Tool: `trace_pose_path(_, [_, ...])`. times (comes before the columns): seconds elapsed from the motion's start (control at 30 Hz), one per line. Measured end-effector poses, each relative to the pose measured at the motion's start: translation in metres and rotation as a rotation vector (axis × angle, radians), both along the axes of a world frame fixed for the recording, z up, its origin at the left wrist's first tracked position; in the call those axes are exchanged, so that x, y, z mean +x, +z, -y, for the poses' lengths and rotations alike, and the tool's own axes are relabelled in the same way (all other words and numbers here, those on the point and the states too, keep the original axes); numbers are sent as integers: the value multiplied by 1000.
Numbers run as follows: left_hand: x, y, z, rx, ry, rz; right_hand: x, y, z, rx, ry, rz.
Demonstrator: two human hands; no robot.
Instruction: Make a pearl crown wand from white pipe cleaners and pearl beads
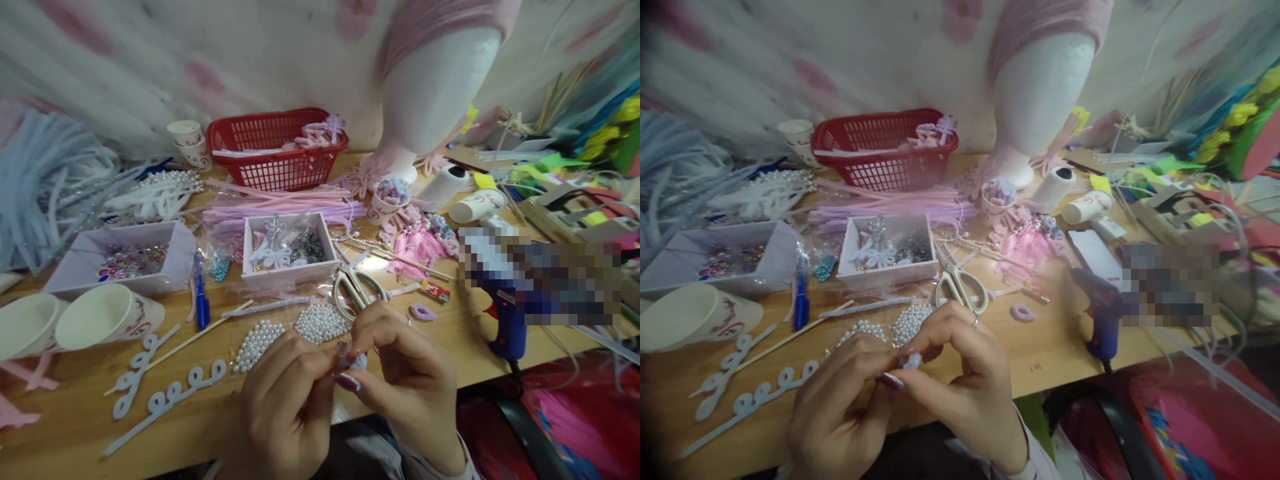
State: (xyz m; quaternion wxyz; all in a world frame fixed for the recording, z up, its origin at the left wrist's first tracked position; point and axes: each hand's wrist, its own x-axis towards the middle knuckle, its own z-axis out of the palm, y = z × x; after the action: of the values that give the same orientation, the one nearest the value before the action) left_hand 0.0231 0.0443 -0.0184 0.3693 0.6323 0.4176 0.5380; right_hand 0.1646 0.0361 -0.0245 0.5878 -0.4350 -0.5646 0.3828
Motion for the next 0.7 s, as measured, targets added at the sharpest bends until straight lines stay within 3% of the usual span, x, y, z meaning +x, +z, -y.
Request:
trace_pose_path(0.17, [-2,-4,-1,-145,-85,19,5,2,-2,-164,160,-153])
trace_pose_path(0.27, [-2,-5,-2,-235,-86,55,6,0,-5,-191,168,-322])
trace_pose_path(0.47, [-1,-4,-2,-409,-65,144,8,-2,-15,-140,-93,-464])
trace_pose_path(0.63, [-2,0,-4,-801,-122,413,22,1,-13,-43,-283,-398])
trace_pose_path(0.7, [-3,2,-5,-887,-149,486,28,2,-8,38,-365,-319])
